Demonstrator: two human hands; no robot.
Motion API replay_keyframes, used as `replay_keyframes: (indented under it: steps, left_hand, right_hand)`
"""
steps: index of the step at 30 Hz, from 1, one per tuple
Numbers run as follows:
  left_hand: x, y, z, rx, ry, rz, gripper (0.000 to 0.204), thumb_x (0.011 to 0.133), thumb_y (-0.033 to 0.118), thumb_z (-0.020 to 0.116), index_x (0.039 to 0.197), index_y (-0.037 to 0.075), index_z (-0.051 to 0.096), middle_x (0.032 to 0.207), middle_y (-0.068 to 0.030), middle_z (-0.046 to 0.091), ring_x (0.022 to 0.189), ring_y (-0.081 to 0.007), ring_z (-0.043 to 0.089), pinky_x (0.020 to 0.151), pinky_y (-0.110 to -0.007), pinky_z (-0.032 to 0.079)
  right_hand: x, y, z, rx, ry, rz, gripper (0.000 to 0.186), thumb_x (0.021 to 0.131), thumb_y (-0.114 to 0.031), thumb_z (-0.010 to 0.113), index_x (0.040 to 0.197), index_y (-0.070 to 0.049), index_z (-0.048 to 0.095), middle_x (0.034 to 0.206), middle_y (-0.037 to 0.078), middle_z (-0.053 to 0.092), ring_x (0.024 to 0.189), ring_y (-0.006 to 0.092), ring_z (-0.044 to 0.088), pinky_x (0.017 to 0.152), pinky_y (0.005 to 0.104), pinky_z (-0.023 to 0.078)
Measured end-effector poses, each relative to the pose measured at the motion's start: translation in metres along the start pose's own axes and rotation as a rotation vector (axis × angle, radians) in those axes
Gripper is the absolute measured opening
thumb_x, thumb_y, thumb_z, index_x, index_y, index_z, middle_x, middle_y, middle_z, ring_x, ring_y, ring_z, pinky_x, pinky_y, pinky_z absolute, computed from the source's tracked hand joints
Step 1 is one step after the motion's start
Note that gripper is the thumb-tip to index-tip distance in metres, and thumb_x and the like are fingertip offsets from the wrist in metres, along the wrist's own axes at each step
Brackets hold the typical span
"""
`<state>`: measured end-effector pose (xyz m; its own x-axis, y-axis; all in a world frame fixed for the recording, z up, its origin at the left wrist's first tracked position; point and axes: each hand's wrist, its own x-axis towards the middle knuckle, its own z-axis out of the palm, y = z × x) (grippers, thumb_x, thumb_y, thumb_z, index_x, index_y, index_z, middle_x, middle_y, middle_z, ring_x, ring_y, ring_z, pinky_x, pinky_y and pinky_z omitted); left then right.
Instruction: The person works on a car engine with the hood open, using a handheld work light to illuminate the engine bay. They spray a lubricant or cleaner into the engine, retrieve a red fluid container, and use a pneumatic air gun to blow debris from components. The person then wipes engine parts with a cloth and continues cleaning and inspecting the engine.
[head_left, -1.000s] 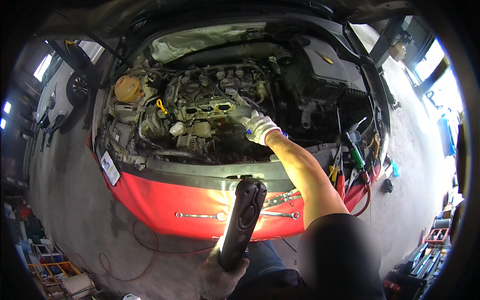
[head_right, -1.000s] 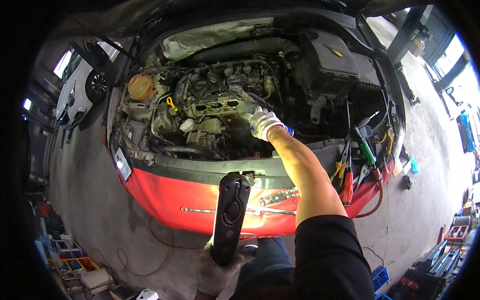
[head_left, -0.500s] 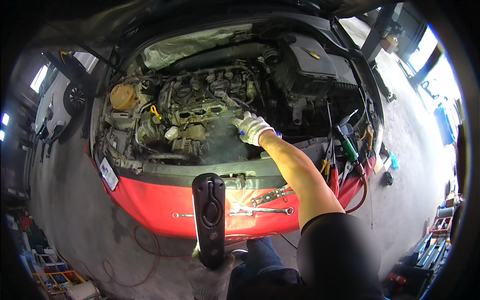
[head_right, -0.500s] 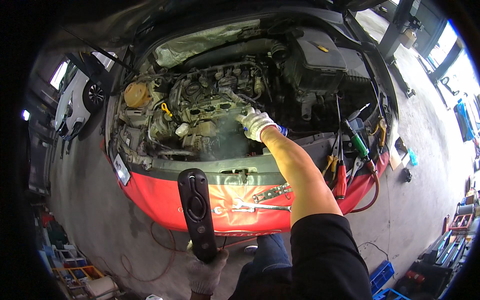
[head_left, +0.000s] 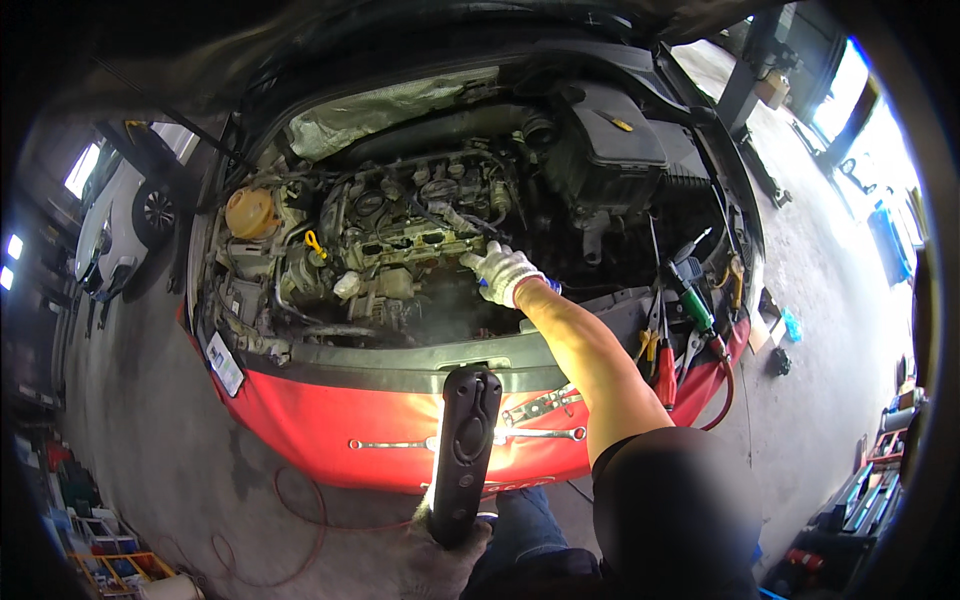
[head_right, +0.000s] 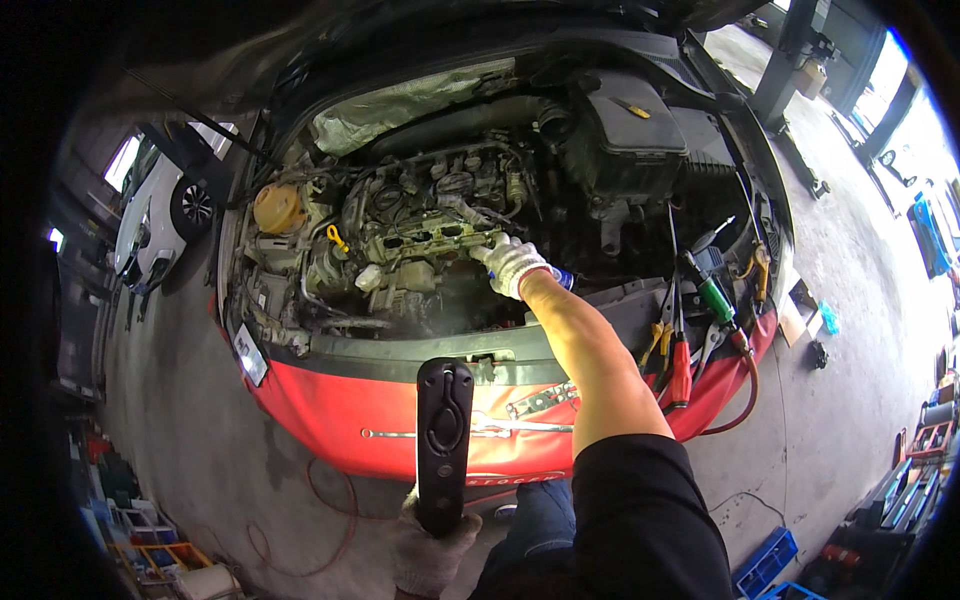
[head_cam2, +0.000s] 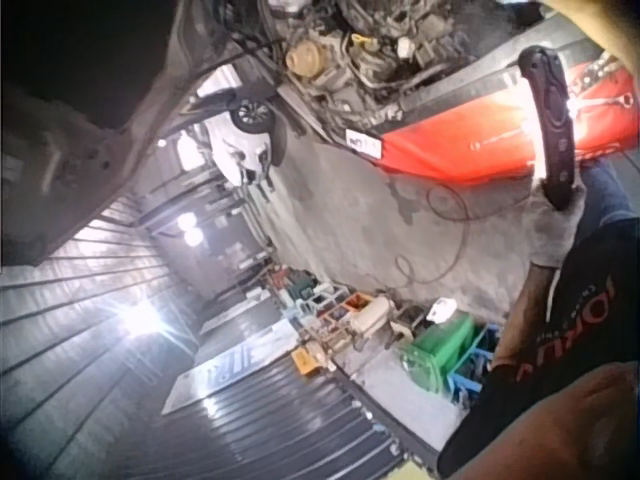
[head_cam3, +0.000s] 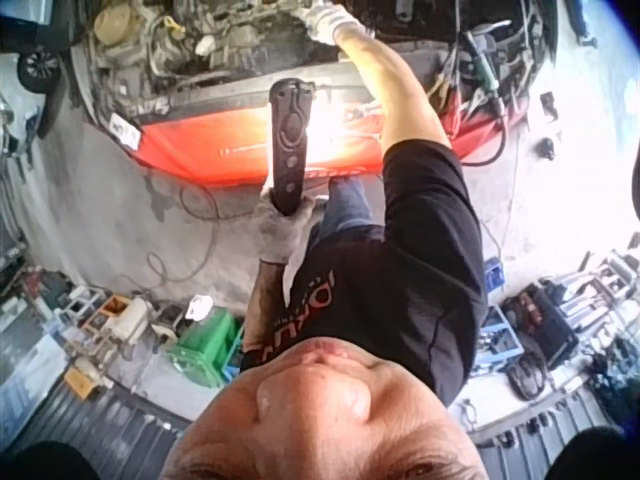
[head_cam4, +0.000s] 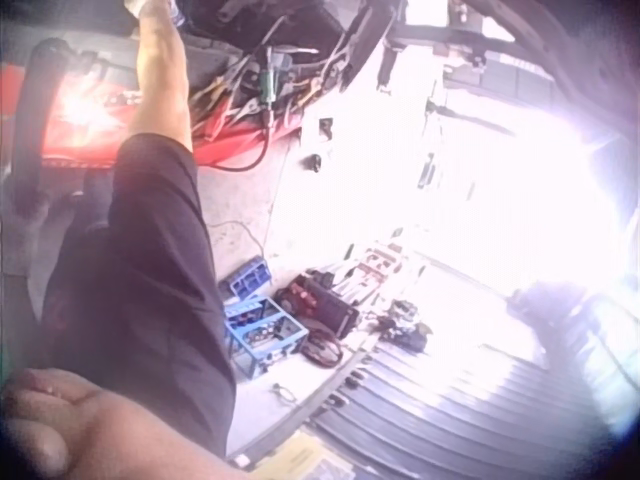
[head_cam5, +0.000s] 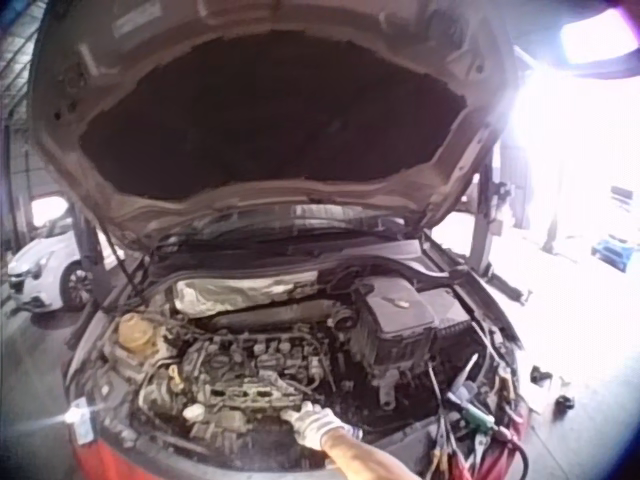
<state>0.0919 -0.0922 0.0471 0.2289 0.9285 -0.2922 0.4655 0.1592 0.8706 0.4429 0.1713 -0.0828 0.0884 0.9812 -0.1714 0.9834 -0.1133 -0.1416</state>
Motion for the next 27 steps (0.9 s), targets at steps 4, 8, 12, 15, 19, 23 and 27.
replay_keyframes:
  steps: [4,8,12,15,19,23,27]
  left_hand:
    - [0.001,0.016,0.001,0.101,0.026,0.087,0.045,0.074,0.022,0.094,0.104,0.001,0.067,0.081,-0.0077,0.073,0.071,-0.017,0.069,0.066,-0.037,0.058]
    - [0.004,0.013,0.001,0.125,-0.02,-0.01,0.051,0.073,0.014,0.092,0.114,0.0,0.065,0.086,-0.007,0.072,0.073,-0.0157,0.069,0.069,-0.034,0.057]
    - [-0.003,0.011,0.0,0.176,0.141,0.104,0.046,0.074,0.023,0.094,0.106,0.001,0.069,0.083,-0.0075,0.075,0.071,-0.0178,0.071,0.066,-0.036,0.057]
    - [0.001,0.003,-0.003,-0.093,0.104,-0.081,0.047,0.074,0.02,0.091,0.112,0.004,0.069,0.089,-0.0092,0.077,0.079,-0.0239,0.075,0.072,-0.038,0.059]
    - [-0.001,0.003,-0.001,-0.153,0.162,-0.103,0.046,0.075,0.024,0.09,0.111,0.006,0.068,0.087,-0.01,0.077,0.078,-0.0266,0.077,0.072,-0.04,0.06]
    - [-0.008,0.009,-0.005,0.212,0.189,0.001,0.044,0.074,0.023,0.093,0.104,0.002,0.07,0.086,-0.009,0.076,0.073,-0.0194,0.073,0.068,-0.036,0.058]
    - [-0.01,0.018,-0.003,0.27,0.182,0.044,0.044,0.074,0.024,0.093,0.105,0.001,0.071,0.086,-0.0099,0.076,0.074,-0.0203,0.074,0.069,-0.036,0.058]
  right_hand:
    - [0.001,0.002,-0.001,-0.006,-0.016,-0.003,0.068,0.09,-0.029,0.074,0.153,-0.027,0.048,0.138,0.025,0.055,0.125,0.0408,0.061,0.101,0.0486,0.054]
    - [-0.001,0.003,-0.002,0.006,-0.011,0.004,0.067,0.091,-0.029,0.073,0.153,-0.026,0.048,0.139,0.025,0.055,0.125,0.0407,0.061,0.101,0.0482,0.054]
    - [0.0,0.007,0.003,0.005,0.015,0.007,0.067,0.091,-0.03,0.073,0.153,-0.027,0.048,0.14,0.024,0.054,0.126,0.0401,0.06,0.102,0.0489,0.052]
    - [0.003,0.006,0.005,0.012,0.005,0.016,0.067,0.091,-0.029,0.072,0.154,-0.027,0.047,0.14,0.024,0.054,0.126,0.0399,0.06,0.103,0.0494,0.052]
    - [0.003,0.006,0.005,0.027,0.007,0.017,0.067,0.091,-0.029,0.072,0.153,-0.026,0.048,0.14,0.025,0.054,0.127,0.0402,0.06,0.103,0.0496,0.051]
    - [-0.001,0.005,0.002,0.022,0.007,0.0,0.065,0.091,-0.025,0.069,0.153,-0.026,0.048,0.14,0.025,0.054,0.127,0.0405,0.06,0.102,0.0498,0.052]
    - [-0.01,-0.001,-0.011,0.046,-0.041,-0.031,0.065,0.092,-0.019,0.064,0.155,-0.027,0.046,0.144,0.025,0.053,0.129,0.04,0.059,0.103,0.0501,0.051]
